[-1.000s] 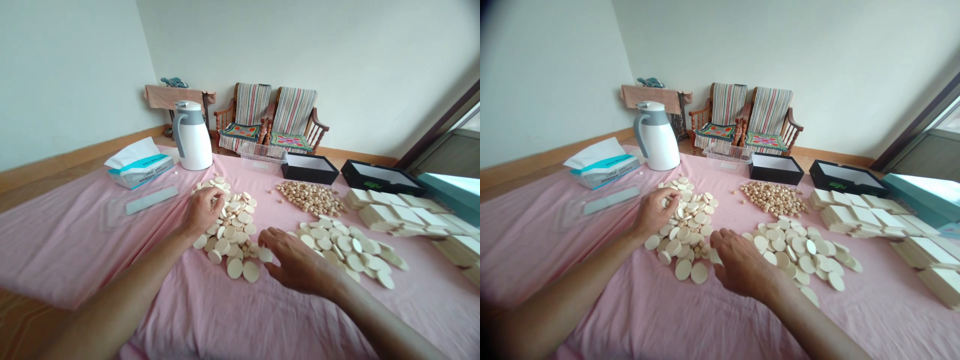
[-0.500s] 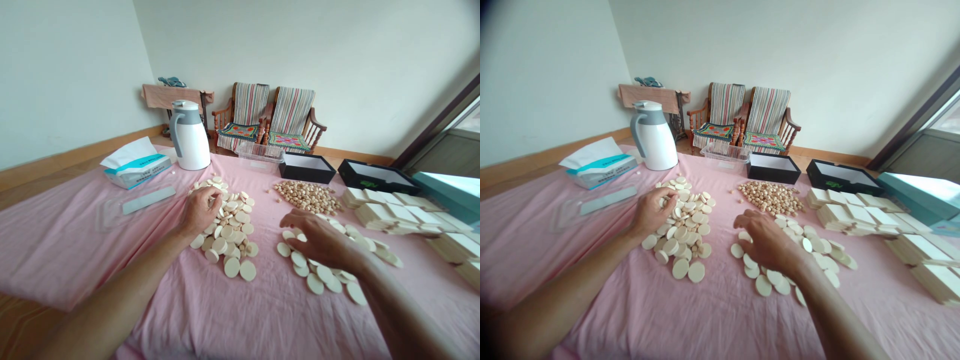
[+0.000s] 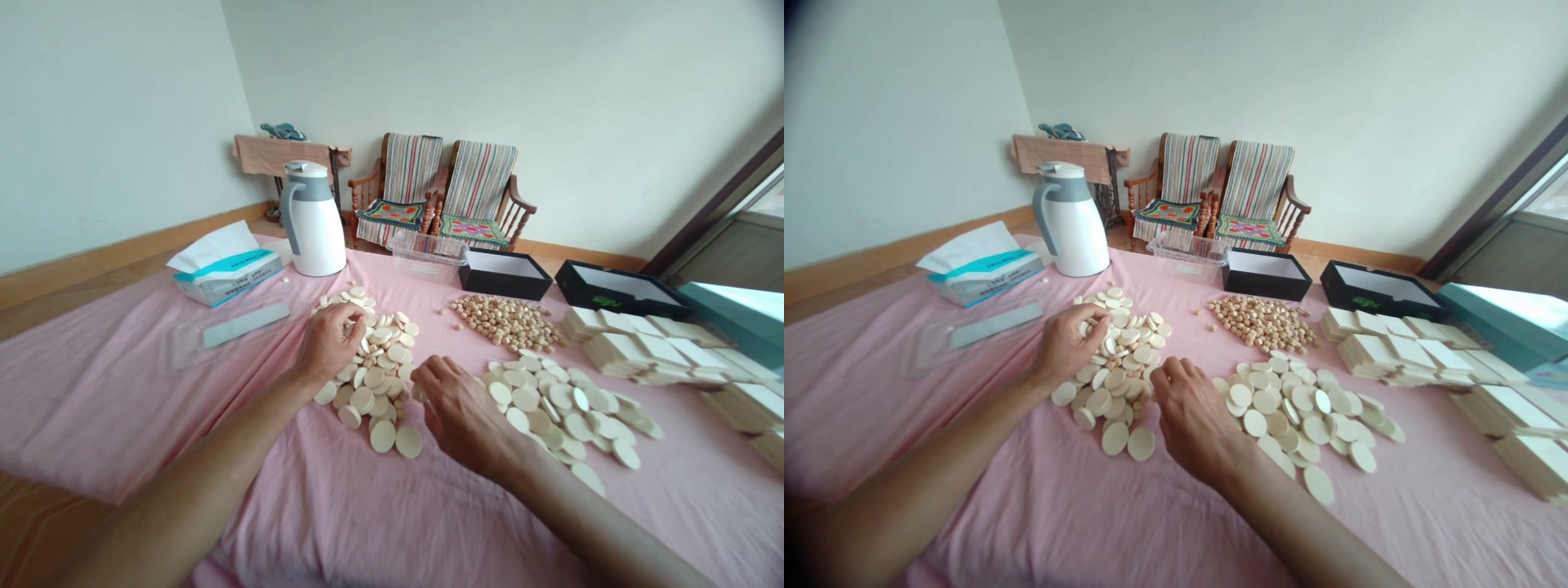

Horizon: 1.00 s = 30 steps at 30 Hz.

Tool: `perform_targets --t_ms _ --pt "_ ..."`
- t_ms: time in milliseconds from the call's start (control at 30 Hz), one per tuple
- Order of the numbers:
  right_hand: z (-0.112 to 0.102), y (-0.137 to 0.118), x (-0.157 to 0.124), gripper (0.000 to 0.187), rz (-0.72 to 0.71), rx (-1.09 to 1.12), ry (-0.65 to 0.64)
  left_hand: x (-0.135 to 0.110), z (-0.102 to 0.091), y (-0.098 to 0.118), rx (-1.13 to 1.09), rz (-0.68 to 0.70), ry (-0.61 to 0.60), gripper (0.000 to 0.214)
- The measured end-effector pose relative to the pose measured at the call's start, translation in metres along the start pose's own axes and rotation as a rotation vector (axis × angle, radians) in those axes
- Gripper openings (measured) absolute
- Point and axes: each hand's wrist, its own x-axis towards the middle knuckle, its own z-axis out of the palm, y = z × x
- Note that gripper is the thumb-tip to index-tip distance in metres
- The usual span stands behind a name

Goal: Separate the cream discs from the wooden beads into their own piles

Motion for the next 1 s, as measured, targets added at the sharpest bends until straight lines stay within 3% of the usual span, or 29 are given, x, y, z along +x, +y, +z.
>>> perform_targets --t_ms 100,267,433,533,633,833,1000 --pt "-0.005 0.000 0.002 0.023 -0.053 -0.118 -0.008 0.000 0.000 0.000 -0.001 0.002 0.000 0.011" --pt "-0.028 0.025 -0.004 0.027 0.107 -0.047 0.034 0.000 0.000 0.000 0.012 -0.007 0.005 0.012" --pt "-0.069 0.071 -0.030 0.023 0.186 0.048 -0.091 0.000 0.001 -0.001 -0.002 0.008 0.001 0.012" --pt "-0.079 0.079 -0.036 0.023 0.159 0.054 -0.134 0.000 0.002 -0.001 -0.002 0.001 0.004 0.012" --pt "-0.069 0.061 -0.028 0.023 0.111 0.154 -0.132 0.000 0.002 -0.001 -0.005 -0.002 0.000 0.012" --pt "-0.028 0.009 -0.011 0.028 -0.089 0.280 -0.244 -0.001 0.002 -0.001 -0.004 -0.007 0.004 0.013" --pt "-0.014 0.003 -0.008 0.019 -0.093 0.238 -0.212 -0.001 0.002 -0.002 -0.002 -0.003 0.011 0.013"
